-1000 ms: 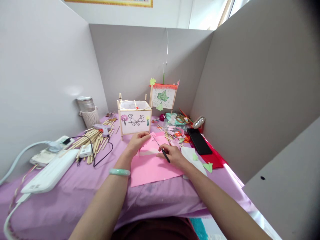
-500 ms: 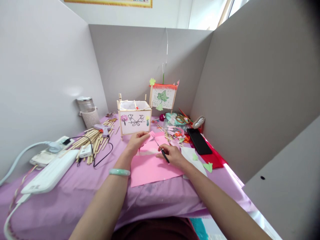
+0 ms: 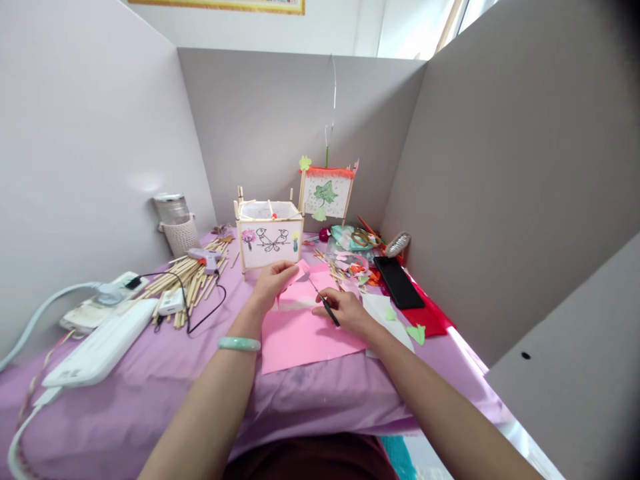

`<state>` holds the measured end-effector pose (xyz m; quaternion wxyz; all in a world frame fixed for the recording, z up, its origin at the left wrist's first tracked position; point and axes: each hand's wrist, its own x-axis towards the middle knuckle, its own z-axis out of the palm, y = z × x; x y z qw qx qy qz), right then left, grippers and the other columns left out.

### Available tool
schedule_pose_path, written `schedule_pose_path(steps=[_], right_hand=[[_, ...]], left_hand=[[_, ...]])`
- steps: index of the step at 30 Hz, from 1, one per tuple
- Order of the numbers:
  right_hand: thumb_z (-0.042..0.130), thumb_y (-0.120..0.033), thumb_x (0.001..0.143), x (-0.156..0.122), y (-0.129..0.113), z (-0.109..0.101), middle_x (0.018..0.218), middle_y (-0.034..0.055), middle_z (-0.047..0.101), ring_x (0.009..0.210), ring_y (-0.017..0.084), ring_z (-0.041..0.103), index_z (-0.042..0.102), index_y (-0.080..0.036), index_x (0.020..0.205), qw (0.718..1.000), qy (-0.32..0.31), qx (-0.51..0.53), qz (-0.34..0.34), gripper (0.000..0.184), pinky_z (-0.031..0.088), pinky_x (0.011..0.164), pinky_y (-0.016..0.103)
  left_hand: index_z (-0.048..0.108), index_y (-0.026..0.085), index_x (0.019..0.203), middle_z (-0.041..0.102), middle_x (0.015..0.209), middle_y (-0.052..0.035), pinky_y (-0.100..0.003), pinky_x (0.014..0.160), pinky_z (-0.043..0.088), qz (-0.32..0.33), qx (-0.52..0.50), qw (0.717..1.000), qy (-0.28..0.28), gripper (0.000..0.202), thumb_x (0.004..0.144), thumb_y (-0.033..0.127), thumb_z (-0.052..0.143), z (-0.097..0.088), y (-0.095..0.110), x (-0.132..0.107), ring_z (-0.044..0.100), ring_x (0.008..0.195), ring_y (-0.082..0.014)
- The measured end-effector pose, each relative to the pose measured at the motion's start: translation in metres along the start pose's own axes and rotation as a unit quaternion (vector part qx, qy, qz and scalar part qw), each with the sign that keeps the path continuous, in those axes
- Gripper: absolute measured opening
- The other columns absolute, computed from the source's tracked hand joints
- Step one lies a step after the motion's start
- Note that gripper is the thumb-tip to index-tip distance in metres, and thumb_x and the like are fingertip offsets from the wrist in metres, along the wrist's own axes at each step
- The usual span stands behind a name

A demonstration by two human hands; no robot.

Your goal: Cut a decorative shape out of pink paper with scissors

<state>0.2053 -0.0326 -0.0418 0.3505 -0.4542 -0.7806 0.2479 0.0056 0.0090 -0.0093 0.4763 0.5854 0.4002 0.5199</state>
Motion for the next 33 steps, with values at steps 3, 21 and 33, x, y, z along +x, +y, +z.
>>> schedule_pose_path(steps=[3,21,33], right_hand=[[0.065,-0.049,0.073,-0.0002,-0.0008,-0.0005,0.056,-0.0051,0.048,0.054,0.01,0.044,0.063,-0.02,0.085,1.0,-0.003,0.003,0.001,0.032,0.031,0.051,0.02],[0.065,-0.049,0.074,-0.0007,0.001,0.0003,0.056,-0.0048,0.049,0.054,0.01,0.045,0.063,-0.02,0.086,1.0,-0.001,-0.006,-0.013,0.031,0.031,0.052,0.02],[0.064,-0.05,0.075,0.0004,0.0011,0.0009,0.055,-0.0049,0.048,0.053,0.01,0.044,0.063,-0.021,0.085,1.0,-0.003,0.004,-0.004,0.031,0.03,0.05,0.02]], left_hand=[[0.061,0.014,0.072,0.039,0.049,0.0068,-0.02,0.041,0.016,0.004,0.0,1.0,-0.002,0.027,0.067,0.04,0.066,-0.0008,-0.0018,0.0008,0.029,0.04,-0.0039],[0.061,0.014,0.071,0.04,0.049,0.0065,-0.02,0.041,0.016,-0.001,0.01,1.0,-0.007,0.028,0.067,0.041,0.066,0.0004,-0.0003,0.0,0.029,0.04,-0.0039],[0.063,0.013,0.074,0.044,0.05,0.0059,-0.02,0.041,0.018,-0.003,0.013,1.0,-0.014,0.03,0.066,0.042,0.066,0.0006,-0.0027,0.0006,0.031,0.04,-0.0043]])
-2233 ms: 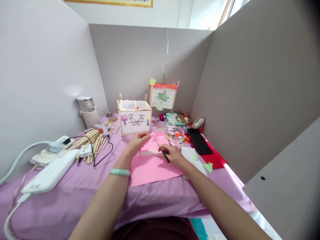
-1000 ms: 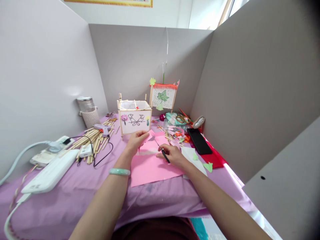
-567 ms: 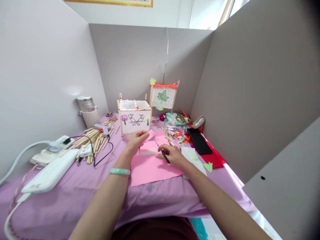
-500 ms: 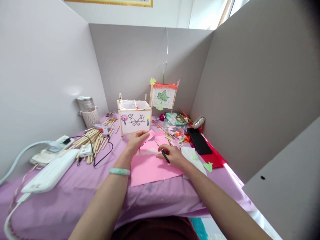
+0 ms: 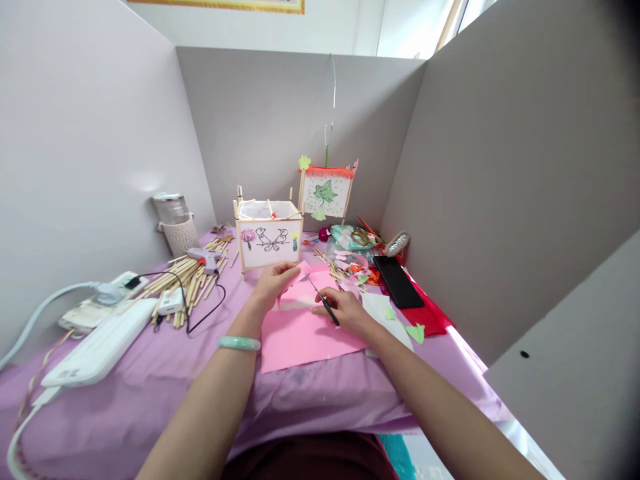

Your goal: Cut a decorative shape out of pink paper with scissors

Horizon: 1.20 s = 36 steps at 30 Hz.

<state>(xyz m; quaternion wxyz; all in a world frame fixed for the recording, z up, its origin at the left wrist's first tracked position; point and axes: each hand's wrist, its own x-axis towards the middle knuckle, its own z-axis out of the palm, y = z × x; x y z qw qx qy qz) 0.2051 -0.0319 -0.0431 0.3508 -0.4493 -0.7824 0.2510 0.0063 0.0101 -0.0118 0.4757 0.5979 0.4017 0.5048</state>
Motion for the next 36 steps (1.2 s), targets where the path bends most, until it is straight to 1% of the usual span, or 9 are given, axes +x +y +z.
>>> schedule_pose_path(steps=[10,15,23,32,36], right_hand=[[0.064,-0.051,0.074,-0.0009,-0.0025,-0.0006,0.056,-0.0048,0.048,0.054,0.01,0.044,0.062,-0.021,0.085,1.0,-0.001,0.004,0.006,0.033,0.03,0.051,0.02],[0.064,-0.05,0.075,-0.0008,-0.0006,0.0003,0.056,-0.0053,0.047,0.054,0.01,0.044,0.062,-0.021,0.085,1.0,0.004,0.003,0.001,0.031,0.029,0.051,0.02],[0.063,-0.049,0.075,0.0005,-0.0008,-0.0004,0.053,-0.0056,0.042,0.052,0.01,0.039,0.062,-0.019,0.081,1.0,0.014,-0.003,-0.002,0.03,0.028,0.05,0.02],[0.065,-0.05,0.074,0.0003,-0.001,-0.0007,0.056,-0.0048,0.046,0.053,0.01,0.041,0.062,-0.02,0.082,1.0,0.008,-0.016,-0.003,0.031,0.029,0.051,0.02],[0.065,-0.05,0.074,0.0003,-0.0005,-0.0007,0.056,-0.0048,0.046,0.053,0.01,0.042,0.062,-0.02,0.083,1.0,0.009,-0.015,-0.005,0.031,0.029,0.051,0.02]], left_hand=[[0.063,0.013,0.075,0.043,0.051,0.0055,-0.019,0.041,0.018,-0.001,-0.003,1.0,-0.001,0.031,0.067,0.042,0.067,0.0,0.0009,-0.0002,0.031,0.041,-0.004],[0.063,0.013,0.074,0.042,0.051,0.0053,-0.019,0.041,0.017,0.002,0.003,1.0,-0.004,0.03,0.068,0.042,0.066,0.0003,0.0003,0.0004,0.03,0.041,-0.004],[0.064,0.011,0.078,0.042,0.052,0.0052,-0.019,0.041,0.017,0.003,0.006,1.0,-0.005,0.032,0.069,0.042,0.066,0.0,-0.0006,0.0008,0.03,0.042,-0.0039],[0.063,0.012,0.075,0.042,0.051,0.0055,-0.02,0.041,0.017,0.002,0.006,1.0,-0.004,0.032,0.068,0.043,0.067,-0.0002,-0.0003,0.0012,0.03,0.042,-0.0042],[0.065,0.012,0.076,0.041,0.05,0.0058,-0.02,0.042,0.016,0.0,0.017,1.0,-0.016,0.034,0.068,0.044,0.067,-0.0001,-0.0014,0.0012,0.03,0.042,-0.0044]])
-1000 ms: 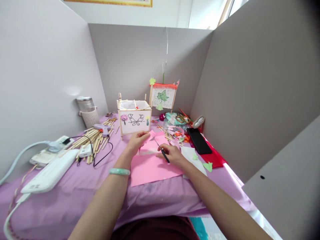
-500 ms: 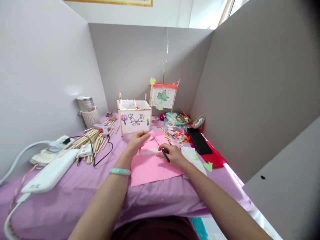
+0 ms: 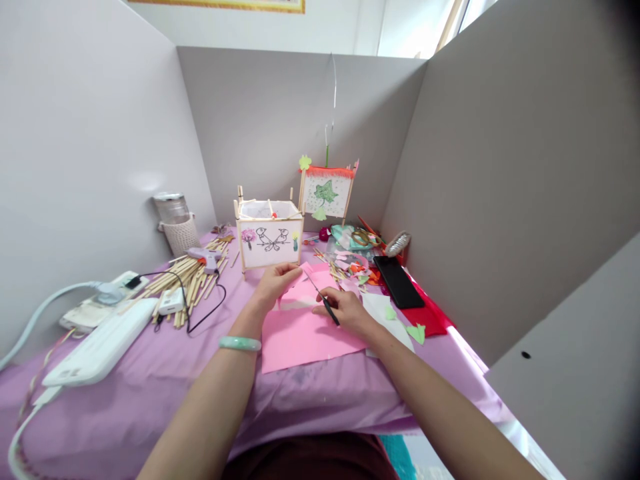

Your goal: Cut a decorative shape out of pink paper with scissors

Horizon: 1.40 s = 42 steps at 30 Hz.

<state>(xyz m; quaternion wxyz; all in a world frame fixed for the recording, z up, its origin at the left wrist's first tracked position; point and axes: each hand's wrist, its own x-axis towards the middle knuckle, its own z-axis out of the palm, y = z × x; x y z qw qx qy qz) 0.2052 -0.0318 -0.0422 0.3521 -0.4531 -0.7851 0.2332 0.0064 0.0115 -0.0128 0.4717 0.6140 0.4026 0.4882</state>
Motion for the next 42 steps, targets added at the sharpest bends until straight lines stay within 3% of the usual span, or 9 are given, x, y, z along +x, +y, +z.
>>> schedule_pose_path(steps=[19,34,42], right_hand=[[0.064,-0.049,0.075,0.0008,0.0004,0.0002,0.055,-0.0049,0.046,0.052,0.01,0.041,0.062,-0.02,0.08,1.0,0.014,-0.009,-0.002,0.03,0.029,0.051,0.02],[0.065,-0.05,0.074,-0.0012,0.0006,0.0005,0.057,-0.0047,0.049,0.055,0.01,0.044,0.063,-0.02,0.085,1.0,-0.012,0.012,-0.002,0.032,0.031,0.051,0.02],[0.065,-0.051,0.074,-0.0012,0.0005,0.0015,0.056,-0.0048,0.048,0.054,0.01,0.044,0.062,-0.02,0.085,1.0,-0.009,0.016,-0.004,0.033,0.031,0.052,0.02]], left_hand=[[0.065,0.011,0.077,0.041,0.05,0.0055,-0.02,0.042,0.016,0.001,-0.005,1.0,-0.008,0.034,0.068,0.044,0.067,0.0006,-0.0012,0.0001,0.03,0.042,-0.0043],[0.063,0.014,0.071,0.041,0.049,0.0063,-0.021,0.041,0.017,0.008,-0.03,0.999,0.043,0.028,0.066,0.041,0.067,-0.001,0.0011,0.0,0.03,0.04,-0.0042],[0.064,0.013,0.074,0.041,0.049,0.0058,-0.021,0.041,0.017,0.006,-0.007,1.0,0.023,0.031,0.068,0.043,0.066,-0.001,0.0002,0.0006,0.03,0.041,-0.0044]])
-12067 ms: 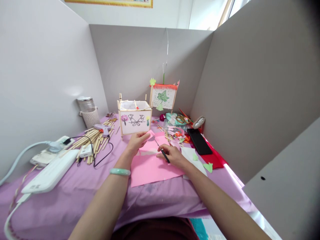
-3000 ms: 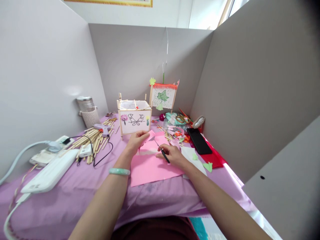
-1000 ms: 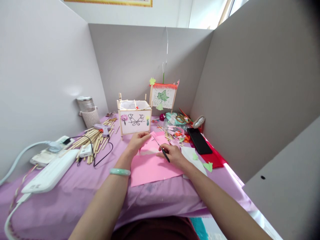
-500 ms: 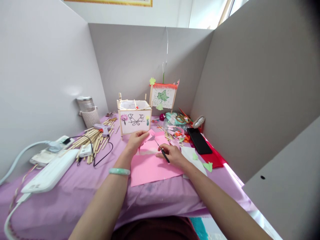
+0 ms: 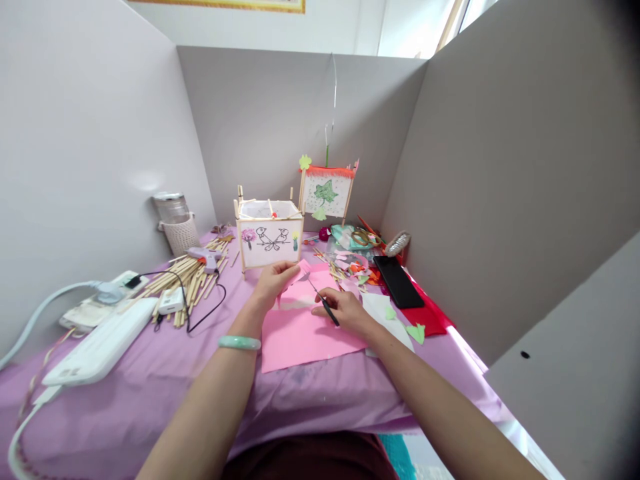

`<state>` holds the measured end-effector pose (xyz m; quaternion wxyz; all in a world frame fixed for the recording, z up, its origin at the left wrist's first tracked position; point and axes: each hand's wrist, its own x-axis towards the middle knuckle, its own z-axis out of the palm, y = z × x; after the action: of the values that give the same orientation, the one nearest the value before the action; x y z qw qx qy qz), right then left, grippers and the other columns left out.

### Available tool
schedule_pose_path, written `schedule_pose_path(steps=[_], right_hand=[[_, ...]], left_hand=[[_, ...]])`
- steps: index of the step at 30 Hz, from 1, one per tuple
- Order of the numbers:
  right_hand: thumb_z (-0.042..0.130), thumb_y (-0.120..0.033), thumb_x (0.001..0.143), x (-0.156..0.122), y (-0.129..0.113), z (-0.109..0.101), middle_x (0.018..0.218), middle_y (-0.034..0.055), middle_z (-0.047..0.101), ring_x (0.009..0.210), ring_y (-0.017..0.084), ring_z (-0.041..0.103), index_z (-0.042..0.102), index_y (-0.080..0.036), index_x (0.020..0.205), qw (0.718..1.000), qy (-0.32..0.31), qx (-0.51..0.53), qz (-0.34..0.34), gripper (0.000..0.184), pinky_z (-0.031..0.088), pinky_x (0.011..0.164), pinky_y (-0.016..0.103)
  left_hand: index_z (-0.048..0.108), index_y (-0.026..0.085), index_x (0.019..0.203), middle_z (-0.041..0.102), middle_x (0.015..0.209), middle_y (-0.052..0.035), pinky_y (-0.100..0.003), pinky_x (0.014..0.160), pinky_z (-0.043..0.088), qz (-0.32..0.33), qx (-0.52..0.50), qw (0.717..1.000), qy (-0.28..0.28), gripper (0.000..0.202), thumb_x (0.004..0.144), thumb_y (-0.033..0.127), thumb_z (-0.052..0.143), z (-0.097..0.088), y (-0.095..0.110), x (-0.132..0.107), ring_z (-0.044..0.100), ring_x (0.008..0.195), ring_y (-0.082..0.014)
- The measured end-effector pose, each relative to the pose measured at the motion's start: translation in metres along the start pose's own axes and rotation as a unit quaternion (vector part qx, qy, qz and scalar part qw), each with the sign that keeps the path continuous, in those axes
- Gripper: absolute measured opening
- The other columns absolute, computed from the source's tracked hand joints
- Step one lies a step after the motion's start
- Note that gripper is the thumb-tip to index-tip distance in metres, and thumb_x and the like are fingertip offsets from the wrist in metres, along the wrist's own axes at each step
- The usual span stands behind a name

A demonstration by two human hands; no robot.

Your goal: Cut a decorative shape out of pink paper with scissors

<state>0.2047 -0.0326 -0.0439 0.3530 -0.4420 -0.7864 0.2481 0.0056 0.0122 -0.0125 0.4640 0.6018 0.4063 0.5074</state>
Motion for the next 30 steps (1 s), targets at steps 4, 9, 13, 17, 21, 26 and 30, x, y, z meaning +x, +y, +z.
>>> schedule_pose_path(steps=[4,9,13,17,21,26,30], right_hand=[[0.064,-0.051,0.075,0.0004,-0.0003,-0.0003,0.056,-0.0049,0.047,0.054,0.01,0.043,0.062,-0.02,0.085,1.0,0.0,-0.003,-0.002,0.033,0.03,0.052,0.02],[0.064,-0.05,0.075,0.0008,0.0,-0.0004,0.056,-0.0048,0.047,0.055,0.01,0.044,0.062,-0.02,0.085,1.0,0.001,-0.006,-0.001,0.032,0.03,0.052,0.02],[0.064,-0.05,0.074,0.0009,-0.0001,-0.0002,0.056,-0.005,0.047,0.054,0.01,0.044,0.063,-0.02,0.085,1.0,0.002,-0.003,0.005,0.032,0.03,0.052,0.02],[0.064,-0.051,0.074,0.0009,-0.0009,-0.0004,0.057,-0.0044,0.048,0.055,0.01,0.044,0.063,-0.02,0.085,1.0,0.002,-0.005,0.004,0.033,0.031,0.052,0.02],[0.064,-0.05,0.074,0.0008,-0.0011,-0.0006,0.056,-0.005,0.047,0.054,0.01,0.043,0.063,-0.02,0.084,1.0,0.005,-0.004,0.004,0.031,0.03,0.05,0.02],[0.062,-0.05,0.076,0.0012,-0.0001,-0.0013,0.053,-0.0054,0.044,0.052,0.01,0.04,0.062,-0.02,0.081,1.0,0.011,-0.009,0.003,0.031,0.028,0.05,0.02],[0.063,-0.05,0.075,0.0016,-0.0004,-0.002,0.055,-0.0045,0.047,0.053,0.01,0.041,0.062,-0.02,0.081,1.0,0.012,-0.02,0.005,0.03,0.029,0.05,0.02]], left_hand=[[0.064,0.012,0.076,0.042,0.05,0.0055,-0.02,0.041,0.016,-0.002,0.001,1.0,-0.003,0.032,0.068,0.043,0.066,0.0002,0.0009,-0.001,0.03,0.041,-0.004],[0.065,0.012,0.077,0.043,0.051,0.0053,-0.02,0.041,0.016,-0.003,-0.001,1.0,-0.006,0.033,0.068,0.044,0.066,0.0006,0.0013,-0.0011,0.03,0.041,-0.0042],[0.065,0.012,0.076,0.042,0.05,0.0056,-0.02,0.041,0.016,-0.001,0.0,1.0,-0.008,0.033,0.068,0.044,0.066,0.0002,-0.0001,-0.0004,0.03,0.041,-0.0044],[0.065,0.013,0.077,0.043,0.05,0.0051,-0.02,0.041,0.017,0.002,0.005,1.0,-0.009,0.032,0.068,0.044,0.065,-0.0001,-0.0011,-0.0001,0.031,0.041,-0.0047],[0.066,0.013,0.076,0.044,0.051,0.0049,-0.02,0.041,0.018,0.001,0.012,1.0,-0.006,0.033,0.067,0.045,0.066,0.0004,-0.0009,-0.0003,0.032,0.042,-0.005],[0.065,0.013,0.076,0.044,0.05,0.0049,-0.02,0.042,0.018,-0.003,0.009,1.0,-0.006,0.033,0.066,0.045,0.066,0.0012,0.0004,-0.001,0.031,0.042,-0.005],[0.065,0.012,0.075,0.044,0.051,0.0046,-0.02,0.042,0.018,-0.002,0.009,1.0,-0.005,0.032,0.067,0.044,0.066,0.0015,0.0015,-0.0014,0.032,0.043,-0.0051]])
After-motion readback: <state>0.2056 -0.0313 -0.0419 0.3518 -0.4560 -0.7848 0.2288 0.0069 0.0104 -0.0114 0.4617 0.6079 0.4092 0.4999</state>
